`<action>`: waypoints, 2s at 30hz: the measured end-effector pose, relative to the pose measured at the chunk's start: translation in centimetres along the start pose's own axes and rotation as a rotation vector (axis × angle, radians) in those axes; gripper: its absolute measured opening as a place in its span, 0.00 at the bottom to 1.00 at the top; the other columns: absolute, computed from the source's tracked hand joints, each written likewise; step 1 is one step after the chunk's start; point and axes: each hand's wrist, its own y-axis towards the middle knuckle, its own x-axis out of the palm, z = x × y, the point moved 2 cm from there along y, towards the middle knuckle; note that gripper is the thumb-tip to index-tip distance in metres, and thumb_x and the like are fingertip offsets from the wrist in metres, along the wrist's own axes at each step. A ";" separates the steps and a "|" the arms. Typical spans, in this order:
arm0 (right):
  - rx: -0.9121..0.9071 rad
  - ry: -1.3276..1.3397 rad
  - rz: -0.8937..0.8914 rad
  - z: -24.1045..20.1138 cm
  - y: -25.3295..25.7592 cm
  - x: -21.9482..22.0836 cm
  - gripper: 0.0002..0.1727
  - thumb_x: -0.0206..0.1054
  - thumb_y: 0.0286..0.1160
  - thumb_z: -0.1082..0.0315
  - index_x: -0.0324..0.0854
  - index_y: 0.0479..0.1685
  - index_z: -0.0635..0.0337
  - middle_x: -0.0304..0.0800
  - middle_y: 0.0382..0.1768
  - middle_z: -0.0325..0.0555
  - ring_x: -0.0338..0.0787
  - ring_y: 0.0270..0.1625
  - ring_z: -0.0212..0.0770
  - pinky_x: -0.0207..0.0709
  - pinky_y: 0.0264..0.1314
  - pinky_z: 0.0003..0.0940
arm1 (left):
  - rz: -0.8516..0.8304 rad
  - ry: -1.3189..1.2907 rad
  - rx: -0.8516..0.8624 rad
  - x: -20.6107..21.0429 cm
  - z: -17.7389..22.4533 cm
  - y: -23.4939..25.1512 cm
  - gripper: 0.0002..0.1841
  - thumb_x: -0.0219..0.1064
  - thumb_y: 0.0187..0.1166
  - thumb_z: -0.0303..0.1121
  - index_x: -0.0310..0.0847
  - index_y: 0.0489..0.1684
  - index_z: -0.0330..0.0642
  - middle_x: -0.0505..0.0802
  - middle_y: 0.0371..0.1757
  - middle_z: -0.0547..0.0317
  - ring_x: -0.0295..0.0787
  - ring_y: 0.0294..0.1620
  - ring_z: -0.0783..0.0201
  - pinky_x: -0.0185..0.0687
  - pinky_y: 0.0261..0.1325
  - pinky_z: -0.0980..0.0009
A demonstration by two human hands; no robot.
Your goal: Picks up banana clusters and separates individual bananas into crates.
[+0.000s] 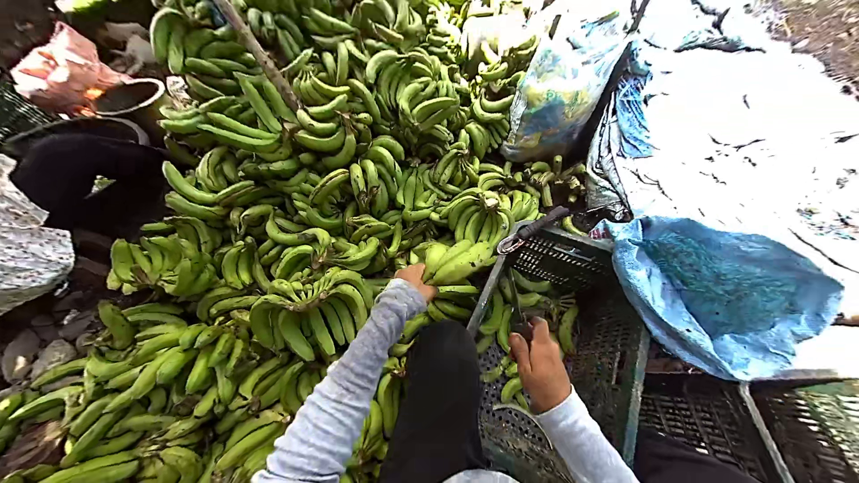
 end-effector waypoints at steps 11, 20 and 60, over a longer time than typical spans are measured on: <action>0.804 -0.221 -0.222 3.9 -1.0 -5.0 0.31 0.41 0.97 0.52 0.59 0.84 0.70 0.90 0.57 0.67 0.91 0.63 0.63 0.80 0.68 0.56 | -0.263 0.400 0.204 12.0 19.2 2.0 0.22 0.65 0.85 0.39 0.81 0.63 0.24 0.84 0.71 0.29 0.78 0.77 0.36 0.71 0.76 0.39; 0.891 -0.194 -0.301 4.9 0.5 -3.0 0.31 0.40 0.97 0.51 0.60 0.82 0.69 0.87 0.63 0.67 0.88 0.69 0.61 0.78 0.72 0.54 | -0.254 0.462 0.194 13.3 17.2 5.0 0.23 0.62 0.85 0.41 0.83 0.63 0.26 0.84 0.71 0.30 0.79 0.77 0.37 0.72 0.76 0.39; 0.669 0.104 -0.292 7.7 5.2 7.7 0.28 0.39 0.98 0.58 0.66 0.76 0.76 0.87 0.60 0.71 0.88 0.67 0.61 0.76 0.73 0.51 | -0.472 -0.493 -0.304 10.3 7.2 13.1 0.14 0.52 0.84 0.26 0.66 0.23 0.45 0.67 0.10 0.66 0.59 0.05 0.72 0.59 0.10 0.80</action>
